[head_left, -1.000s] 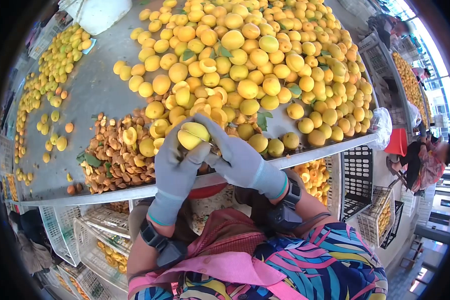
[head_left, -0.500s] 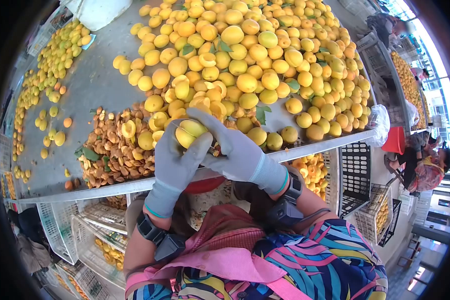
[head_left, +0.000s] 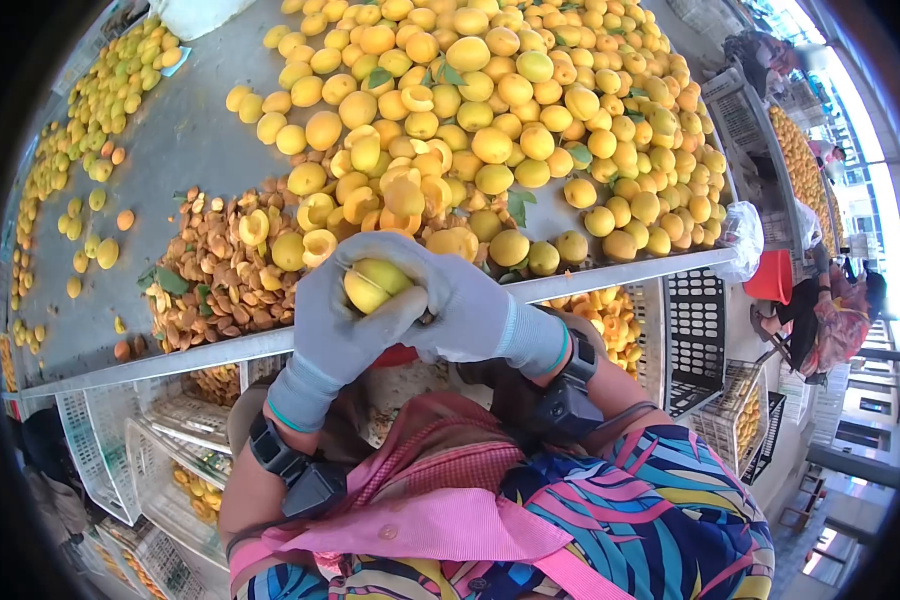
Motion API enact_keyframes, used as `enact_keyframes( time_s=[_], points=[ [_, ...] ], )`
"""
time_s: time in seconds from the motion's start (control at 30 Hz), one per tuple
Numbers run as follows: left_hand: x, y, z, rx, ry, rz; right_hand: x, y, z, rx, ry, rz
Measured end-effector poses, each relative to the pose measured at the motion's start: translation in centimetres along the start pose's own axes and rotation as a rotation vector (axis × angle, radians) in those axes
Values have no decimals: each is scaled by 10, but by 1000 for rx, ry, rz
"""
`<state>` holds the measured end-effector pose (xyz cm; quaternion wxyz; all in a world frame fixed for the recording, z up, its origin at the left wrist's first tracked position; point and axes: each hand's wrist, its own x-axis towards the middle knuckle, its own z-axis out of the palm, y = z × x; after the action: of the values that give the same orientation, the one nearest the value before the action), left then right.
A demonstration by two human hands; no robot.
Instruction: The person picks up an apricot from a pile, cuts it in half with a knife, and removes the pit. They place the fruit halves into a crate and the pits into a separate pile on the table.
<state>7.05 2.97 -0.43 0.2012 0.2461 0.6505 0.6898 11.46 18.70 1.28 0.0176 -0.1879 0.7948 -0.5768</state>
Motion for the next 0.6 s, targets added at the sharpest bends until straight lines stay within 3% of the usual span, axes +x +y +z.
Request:
enact_keyframes(
  time_s=[0.1, 0.23, 0.3, 0.4, 0.57, 0.6],
  points=[
    [-8, 4, -3, 11, -69, 129, -2, -10, 1, 85, -84, 41],
    [-19, 7, -2, -143, -98, 98, -5, -13, 3, 75, -175, 79],
    [-21, 11, -4, -26, -144, 125, -8, -7, 8, 3, -124, -85],
    [-21, 8, -1, -116, -152, 164, -7, -5, 8, 79, -141, -97],
    [-18, -4, 0, -31, -98, 107, -4, 3, 7, 28, -72, -29],
    [-21, -4, 5, -112, -4, 42, -3, 7, 6, 103, -51, 11]
  ],
)
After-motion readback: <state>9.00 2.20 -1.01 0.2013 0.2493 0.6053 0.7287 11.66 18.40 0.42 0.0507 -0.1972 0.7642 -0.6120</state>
